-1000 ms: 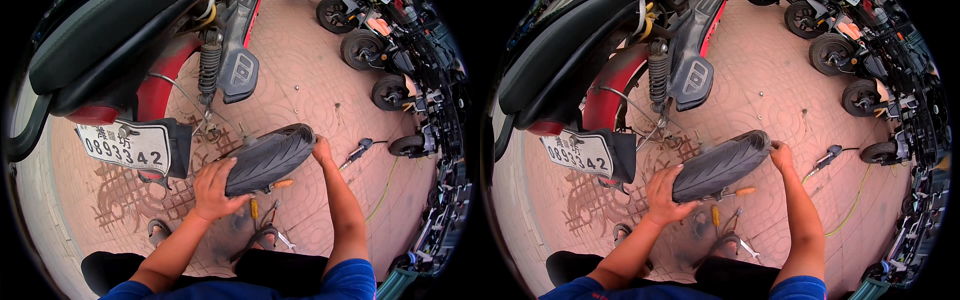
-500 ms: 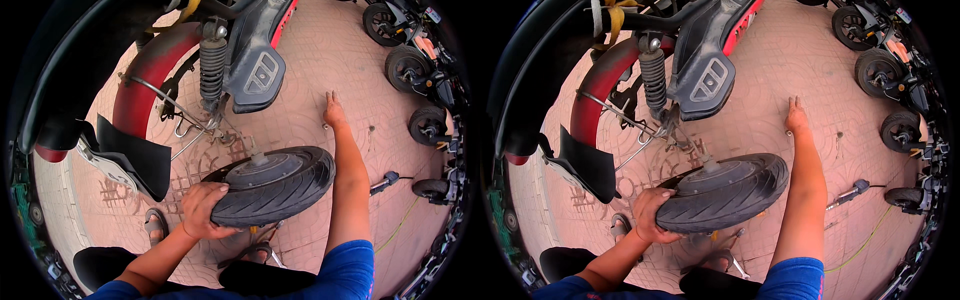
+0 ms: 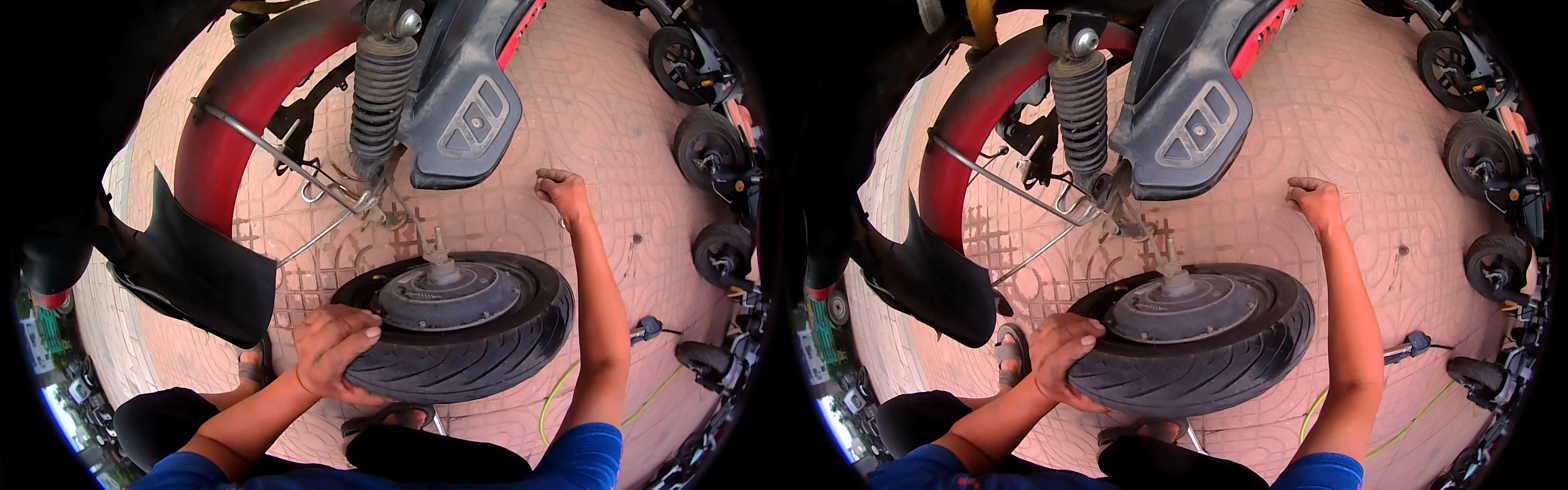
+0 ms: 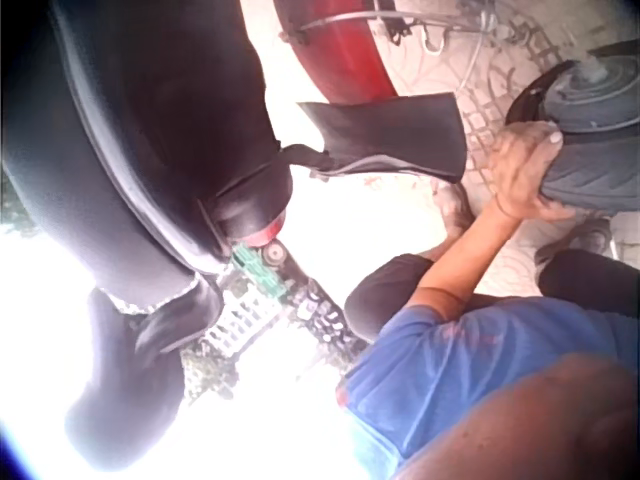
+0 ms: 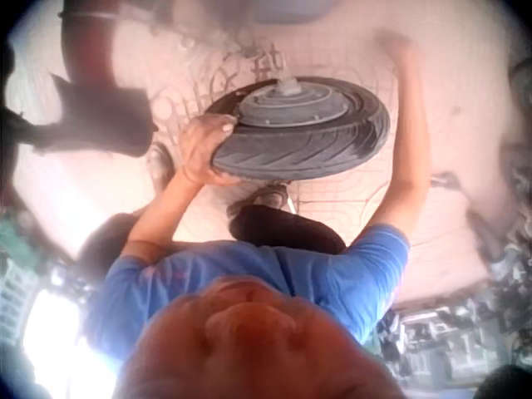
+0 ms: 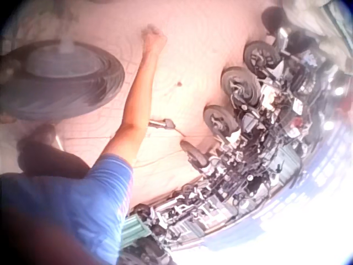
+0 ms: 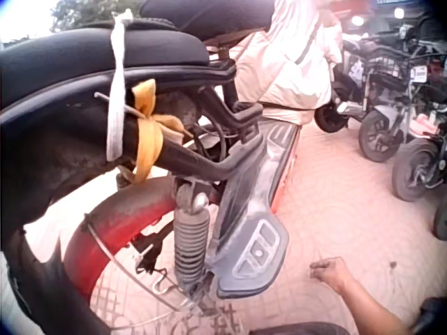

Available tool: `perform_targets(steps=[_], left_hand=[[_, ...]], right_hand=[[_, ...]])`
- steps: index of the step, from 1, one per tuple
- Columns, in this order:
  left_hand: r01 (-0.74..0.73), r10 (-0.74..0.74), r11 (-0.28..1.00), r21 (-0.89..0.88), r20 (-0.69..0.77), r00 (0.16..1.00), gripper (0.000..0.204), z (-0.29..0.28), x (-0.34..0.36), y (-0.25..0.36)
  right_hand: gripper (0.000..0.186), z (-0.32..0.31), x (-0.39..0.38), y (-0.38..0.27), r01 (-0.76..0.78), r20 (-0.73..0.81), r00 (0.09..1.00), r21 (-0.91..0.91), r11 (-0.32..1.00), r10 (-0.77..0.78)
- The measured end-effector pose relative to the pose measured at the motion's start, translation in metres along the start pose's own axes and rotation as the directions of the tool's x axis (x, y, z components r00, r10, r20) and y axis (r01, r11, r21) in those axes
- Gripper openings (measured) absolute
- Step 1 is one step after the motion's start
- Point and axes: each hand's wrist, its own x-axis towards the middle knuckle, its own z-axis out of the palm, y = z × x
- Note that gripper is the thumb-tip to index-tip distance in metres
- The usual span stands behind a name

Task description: The person removes a rear wheel from a red scooter using a wrench. They then use pliers and a screwdriver to pry the rubber tire off the metal rim until the tire is completely separated.

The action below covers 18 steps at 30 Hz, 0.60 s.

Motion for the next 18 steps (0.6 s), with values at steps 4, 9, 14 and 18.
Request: perform_targets(steps=[4, 9, 14, 18], left_hand=[[0.0, 0.0, 1.0, -0.015, 0.015, 1.0, 0.076, -0.003, 0.001, 0.0], [-0.016, 0.016, 1.0, -0.017, 0.0, 1.0, 0.075, -0.002, 0.003, -0.001], [-0.011, 0.011, 1.0, -0.002, -0.018, 1.0, 0.076, -0.001, 0.001, 0.0], [-0.022, 0.021, 1.0, -0.01, -0.031, 0.999, 0.076, -0.001, 0.001, -0.002]], right_hand=[[0.037, 0.041, -0.058, -0.068, -0.202, 0.603, 0.796, 0.34, 0.918, -0.049], [0.041, 0.077, -0.08, -0.107, -0.102, 0.738, 0.666, 0.229, 0.968, -0.105], [0.037, 0.087, -0.087, -0.112, -0.115, 0.723, 0.691, 0.118, 0.986, -0.006], [0.04, 0.098, -0.091, -0.11, -0.056, 0.727, 0.686, 0.086, 0.995, -0.024]])
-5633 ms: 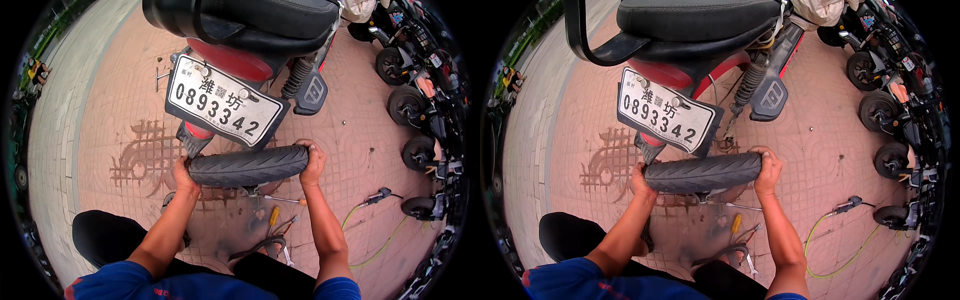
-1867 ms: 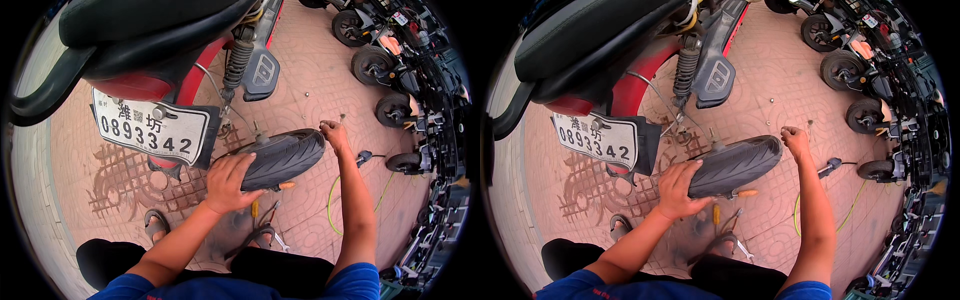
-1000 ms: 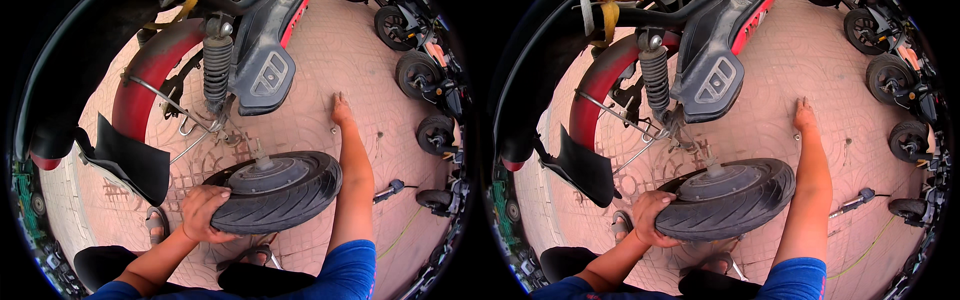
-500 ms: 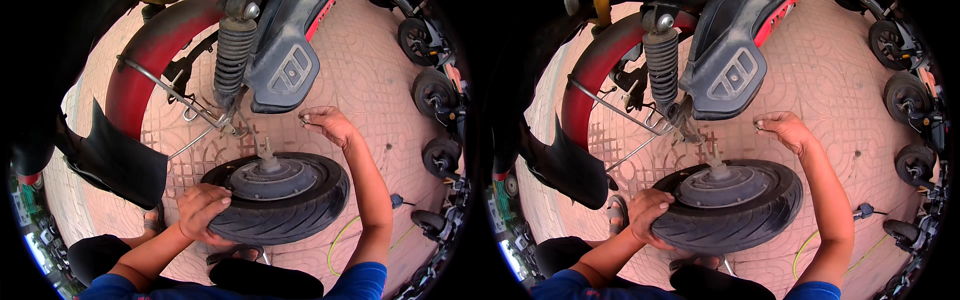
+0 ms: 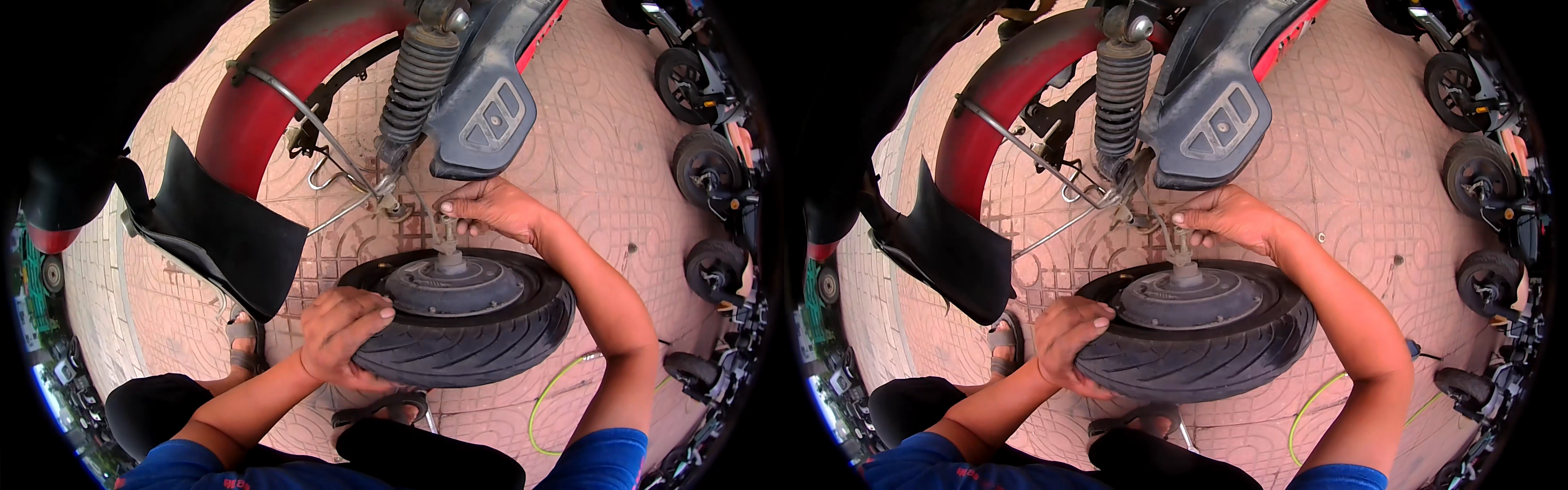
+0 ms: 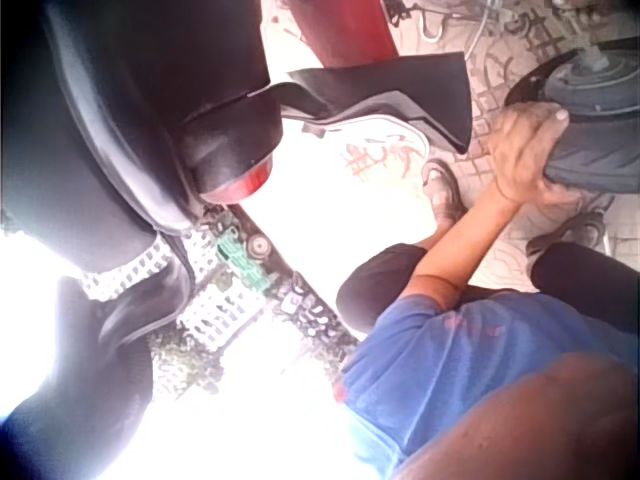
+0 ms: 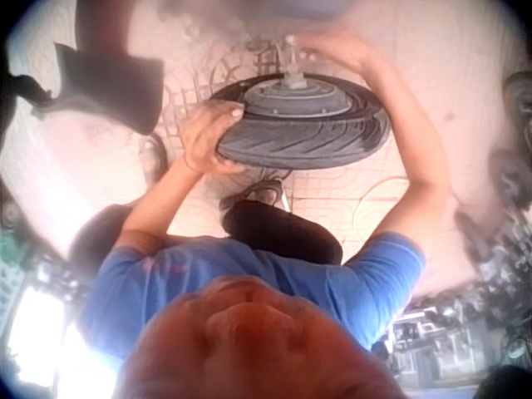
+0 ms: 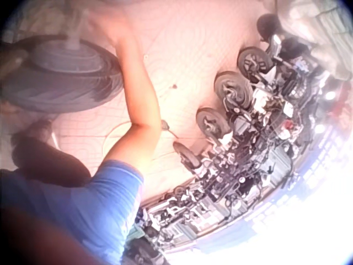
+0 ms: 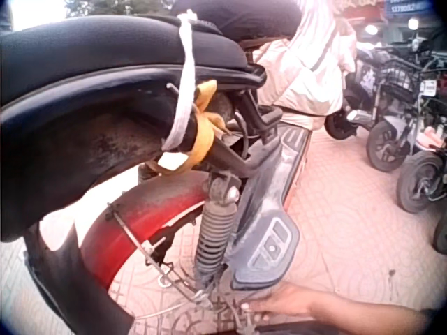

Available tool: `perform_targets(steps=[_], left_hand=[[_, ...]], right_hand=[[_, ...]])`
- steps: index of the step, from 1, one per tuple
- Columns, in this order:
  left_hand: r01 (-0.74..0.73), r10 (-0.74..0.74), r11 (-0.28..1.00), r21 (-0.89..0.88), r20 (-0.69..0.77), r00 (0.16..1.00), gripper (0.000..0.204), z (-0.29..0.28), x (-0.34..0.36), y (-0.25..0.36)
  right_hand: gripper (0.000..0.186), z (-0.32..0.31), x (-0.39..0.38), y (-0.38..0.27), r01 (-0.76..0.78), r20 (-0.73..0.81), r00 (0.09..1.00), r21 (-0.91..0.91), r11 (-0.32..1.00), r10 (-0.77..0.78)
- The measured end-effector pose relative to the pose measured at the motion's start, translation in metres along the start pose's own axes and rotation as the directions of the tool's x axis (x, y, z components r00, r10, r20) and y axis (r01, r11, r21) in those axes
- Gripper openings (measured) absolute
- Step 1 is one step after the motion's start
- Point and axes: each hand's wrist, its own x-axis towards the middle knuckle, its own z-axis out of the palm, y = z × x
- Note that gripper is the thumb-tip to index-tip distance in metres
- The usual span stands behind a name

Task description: The person removes a rear wheel from a red scooter using a wrench. They then use pliers and a screwdriver to pry the rubber tire off the metal rim until the tire is completely separated.

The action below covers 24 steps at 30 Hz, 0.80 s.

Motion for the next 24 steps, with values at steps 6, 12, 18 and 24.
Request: perform_targets(steps=[6, 12, 18, 24], left_hand=[[-0.004, 0.004, 1.0, 0.01, -0.008, 1.0, 0.075, -0.001, 0.002, -0.002], [-0.003, 0.003, 1.0, 0.017, -0.008, 1.0, 0.075, -0.001, 0.001, -0.003], [-0.007, 0.007, 1.0, 0.012, -0.005, 1.0, 0.074, -0.001, 0.001, -0.004], [-0.003, 0.002, 1.0, -0.006, -0.008, 1.0, 0.074, -0.001, 0.002, -0.004]], right_hand=[[0.043, 0.002, -0.006, -0.009, -0.016, 0.012, 1.0, -0.163, 0.987, 0.018], [0.043, 0.005, -0.013, -0.013, -0.031, -0.001, 1.0, -0.12, 0.992, 0.031], [0.039, 0.003, -0.011, -0.007, -0.011, -0.009, 1.0, -0.126, 0.992, 0.01], [0.037, -0.002, -0.008, -0.002, 0.018, -0.017, 1.0, -0.194, 0.981, -0.022]])
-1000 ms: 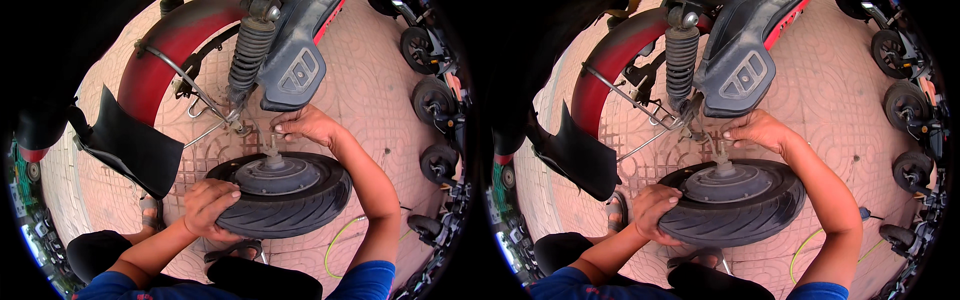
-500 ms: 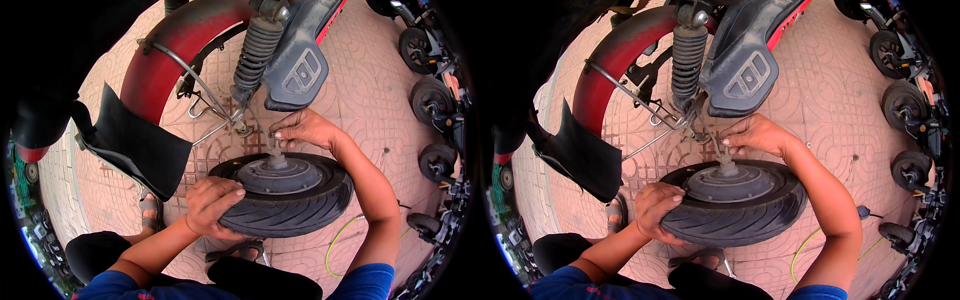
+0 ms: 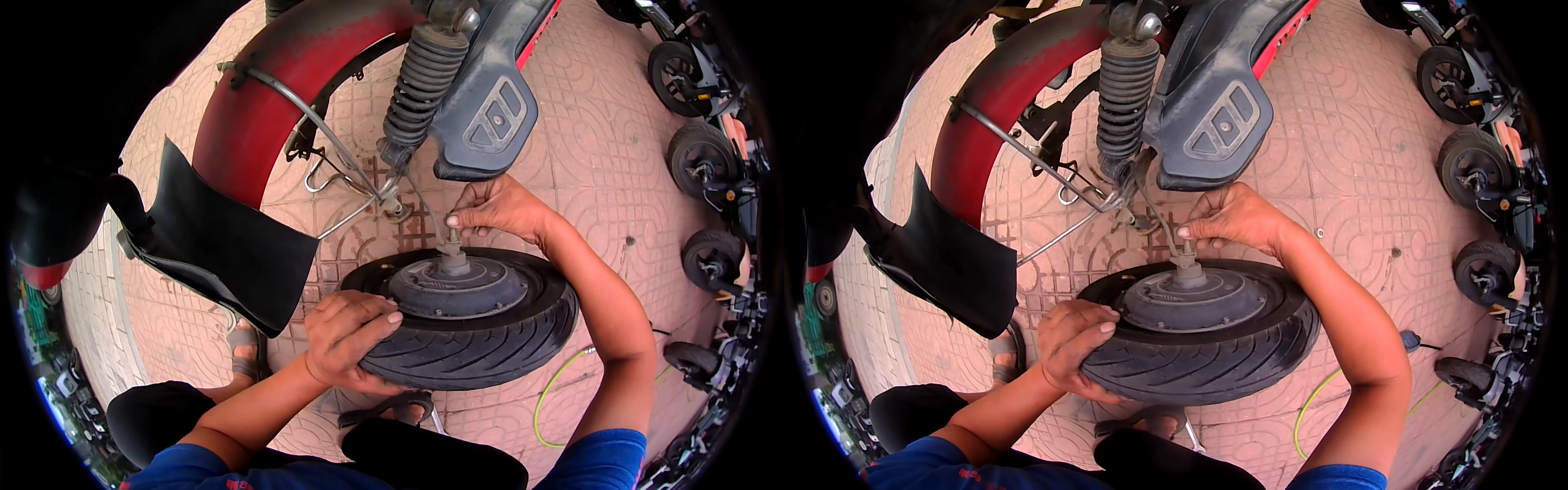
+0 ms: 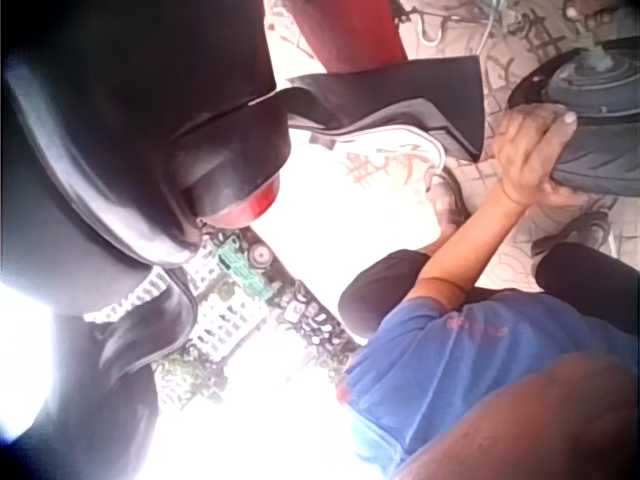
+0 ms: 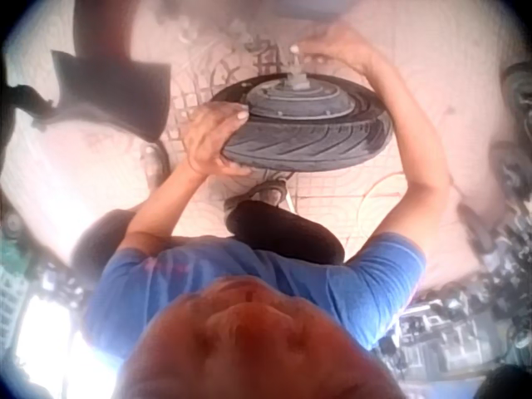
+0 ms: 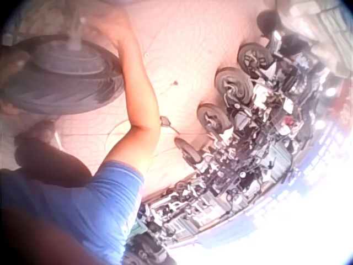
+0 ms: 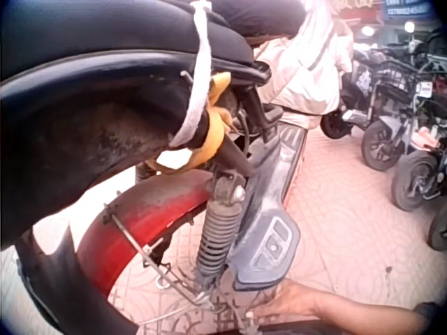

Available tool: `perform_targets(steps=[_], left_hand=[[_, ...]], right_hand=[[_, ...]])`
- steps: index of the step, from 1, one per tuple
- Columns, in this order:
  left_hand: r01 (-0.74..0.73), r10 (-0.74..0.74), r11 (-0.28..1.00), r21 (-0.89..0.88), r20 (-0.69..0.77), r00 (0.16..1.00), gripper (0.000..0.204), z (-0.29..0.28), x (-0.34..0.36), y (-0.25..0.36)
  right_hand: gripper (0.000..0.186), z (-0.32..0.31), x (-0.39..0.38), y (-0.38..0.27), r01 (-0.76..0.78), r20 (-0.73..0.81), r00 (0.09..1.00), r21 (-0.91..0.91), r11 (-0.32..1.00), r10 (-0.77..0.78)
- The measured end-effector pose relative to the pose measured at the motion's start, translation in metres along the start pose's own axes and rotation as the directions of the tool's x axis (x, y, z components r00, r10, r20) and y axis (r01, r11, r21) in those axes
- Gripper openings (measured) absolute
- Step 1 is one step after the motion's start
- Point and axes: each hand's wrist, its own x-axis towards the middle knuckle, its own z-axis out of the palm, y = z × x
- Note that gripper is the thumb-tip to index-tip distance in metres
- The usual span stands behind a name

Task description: The person removes a rear wheel from a red scooter using a wrench. They then use pliers and a screwdriver to pry the rubber tire off the metal rim until the tire is completely separated.

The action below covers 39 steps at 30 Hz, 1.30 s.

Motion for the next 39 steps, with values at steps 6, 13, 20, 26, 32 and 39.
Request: perform_targets(steps=[6, 13, 20, 26, 32, 39], left_hand=[[0.011, -0.011, 1.0, 0.013, -0.003, 1.0, 0.073, 0.0, 0.0, 0.002], [0.008, -0.008, 1.0, 0.003, -0.001, 1.0, 0.072, 0.001, 0.003, 0.001], [-0.002, 0.002, 1.0, 0.008, -0.011, 1.0, 0.072, 0.002, 0.002, -0.001], [-0.001, 0.001, 1.0, 0.016, 0.002, 1.0, 0.071, 0.0, 0.002, -0.001], [-0.005, 0.005, 1.0, 0.011, -0.002, 1.0, 0.071, 0.001, 0.002, -0.002], [-0.001, 0.001, 1.0, 0.021, -0.003, 1.0, 0.072, 0.0, -0.001, -0.002]], right_hand=[[0.035, 0.001, 0.002, 0.0, 0.073, 0.044, 0.996, 0.055, 0.996, -0.075], [0.031, -0.002, -0.003, -0.004, 0.069, 0.046, 0.996, 0.061, 0.996, -0.072], [0.03, -0.005, 0.002, 0.004, 0.037, 0.04, 0.998, 0.057, 0.998, -0.039], [0.033, -0.004, 0.003, 0.008, 0.055, 0.052, 0.997, 0.177, 0.983, -0.065], [0.034, -0.007, 0.006, 0.008, 0.033, 0.044, 0.998, 0.036, 0.999, -0.034], [0.034, -0.006, 0.005, 0.008, 0.068, 0.063, 0.995, 0.153, 0.986, -0.078]])
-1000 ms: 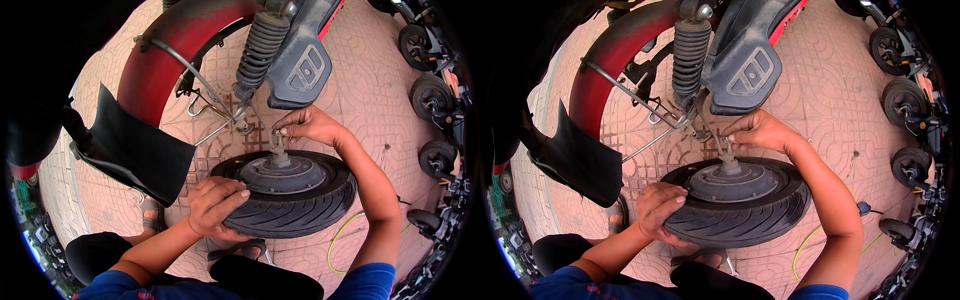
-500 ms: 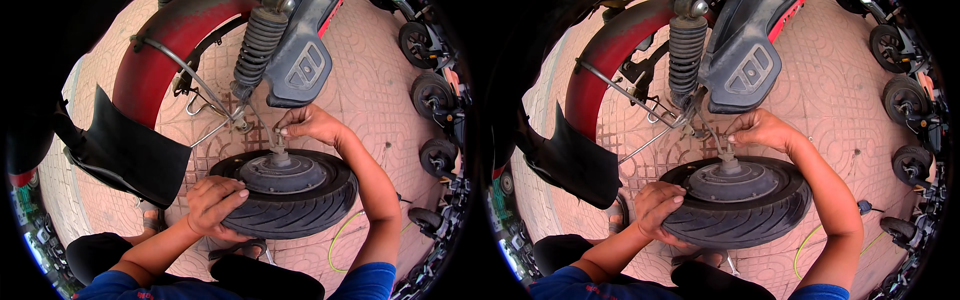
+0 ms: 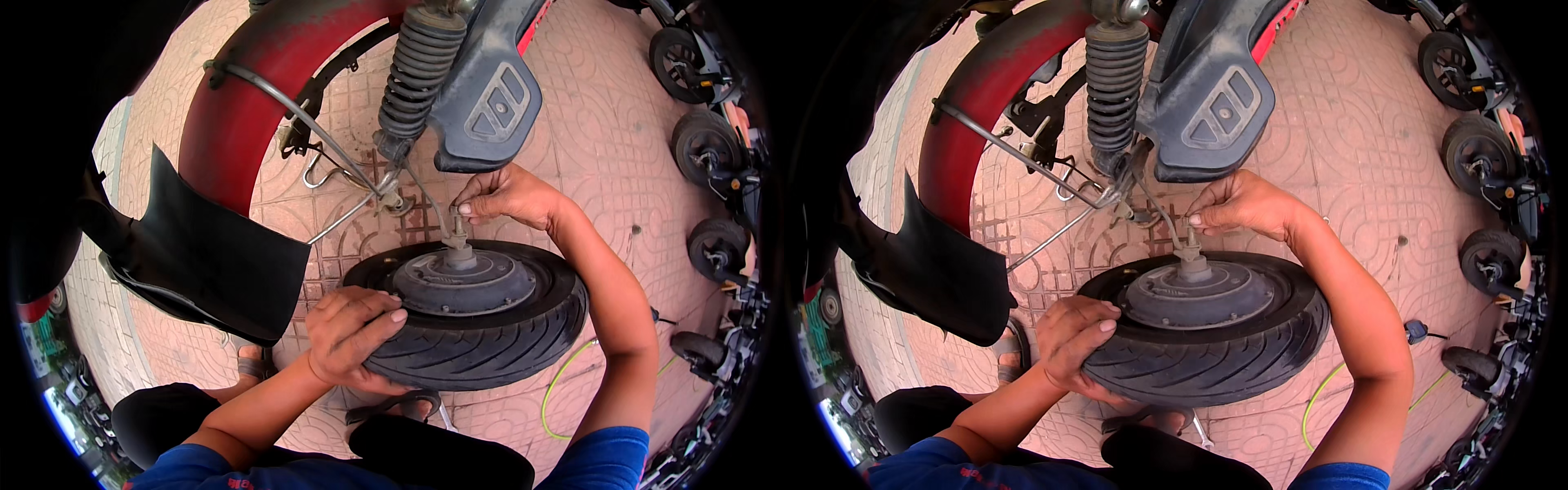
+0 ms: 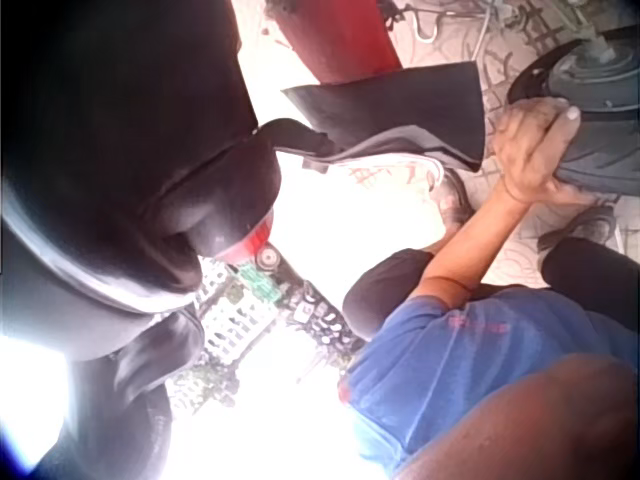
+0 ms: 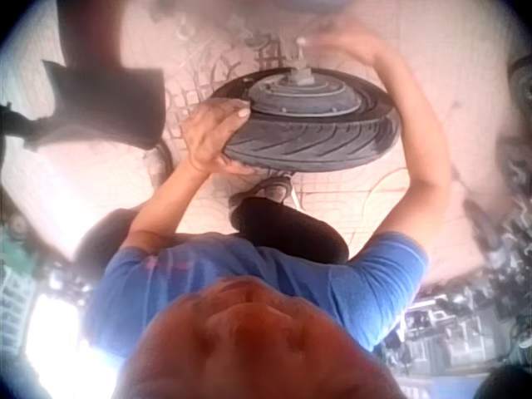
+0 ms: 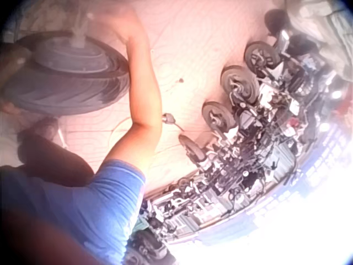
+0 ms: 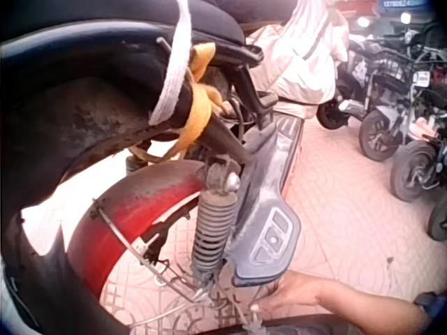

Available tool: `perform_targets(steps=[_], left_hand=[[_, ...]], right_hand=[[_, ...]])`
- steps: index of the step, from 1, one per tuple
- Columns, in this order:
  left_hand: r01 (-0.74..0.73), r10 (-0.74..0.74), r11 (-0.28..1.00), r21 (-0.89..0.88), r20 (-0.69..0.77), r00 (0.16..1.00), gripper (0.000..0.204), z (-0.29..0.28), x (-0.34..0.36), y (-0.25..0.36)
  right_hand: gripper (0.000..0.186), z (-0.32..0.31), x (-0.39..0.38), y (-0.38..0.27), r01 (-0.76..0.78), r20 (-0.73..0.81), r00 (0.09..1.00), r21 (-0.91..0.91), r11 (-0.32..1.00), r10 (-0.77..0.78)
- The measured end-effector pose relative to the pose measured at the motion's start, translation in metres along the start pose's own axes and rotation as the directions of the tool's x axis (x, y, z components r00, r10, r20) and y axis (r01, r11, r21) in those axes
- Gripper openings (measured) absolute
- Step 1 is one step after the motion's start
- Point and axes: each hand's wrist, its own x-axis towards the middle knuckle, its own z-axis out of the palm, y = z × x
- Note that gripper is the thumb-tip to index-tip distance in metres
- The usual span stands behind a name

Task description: The person removes a rear wheel from a red scooter using a wrench. They then use pliers and a screwdriver to pry the rubber tire off the metal rim until the tire is completely separated.

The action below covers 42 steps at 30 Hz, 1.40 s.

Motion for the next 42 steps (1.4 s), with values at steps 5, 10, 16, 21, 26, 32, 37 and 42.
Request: perform_targets(steps=[5, 10, 16, 21, 26, 32, 37, 42], left_hand=[[0.001, -0.001, 1.0, -0.006, 0.003, 1.0, 0.073, 0.001, 0.0, -0.002], [-0.002, 0.002, 1.0, -0.006, -0.002, 1.0, 0.073, 0.0, 0.0, -0.003], [0.004, -0.004, 1.0, -0.002, 0.005, 1.0, 0.073, 0.0, 0.001, -0.003], [-0.001, 0.001, 1.0, -0.005, -0.006, 1.0, 0.074, 0.0, 0.001, -0.003], [-0.03, 0.03, 1.0, -0.007, -0.003, 1.0, 0.078, -0.001, 0.0, -0.008], [-0.079, 0.079, 0.997, 0.004, 0.034, 0.996, 0.092, -0.004, 0.003, -0.011], [-0.052, 0.052, 0.999, 0.015, -0.01, 0.999, 0.083, 0.001, 0.004, -0.004], [-0.035, 0.033, 0.998, 0.049, 0.029, 0.999, 0.092, 0.005, 0.017, 0.015]], right_hand=[[0.023, 0.0, 0.006, -0.002, -0.046, -0.042, 0.998, -0.136, 0.99, 0.041], [0.034, -0.004, -0.001, 0.001, -0.083, -0.152, 0.983, 0.152, 0.985, 0.107], [0.048, -0.007, 0.004, -0.003, -0.182, -0.258, 0.944, 0.109, 0.977, 0.204], [0.04, 0.011, 0.001, -0.001, -0.065, -0.098, 0.99, 0.32, 0.945, 0.101], [0.045, -0.016, 0.003, 0.001, -0.115, -0.21, 0.969, 0.075, 0.99, 0.129], [0.051, -0.013, -0.004, -0.017, -0.091, -0.295, 0.951, 0.003, 0.996, 0.087], [0.043, -0.029, -0.041, -0.017, 0.12, -0.412, 0.907, 0.066, 0.991, -0.083], [0.037, -0.053, -0.123, 0.149, 0.309, -0.99, -0.085, -0.135, 0.942, -0.114]])
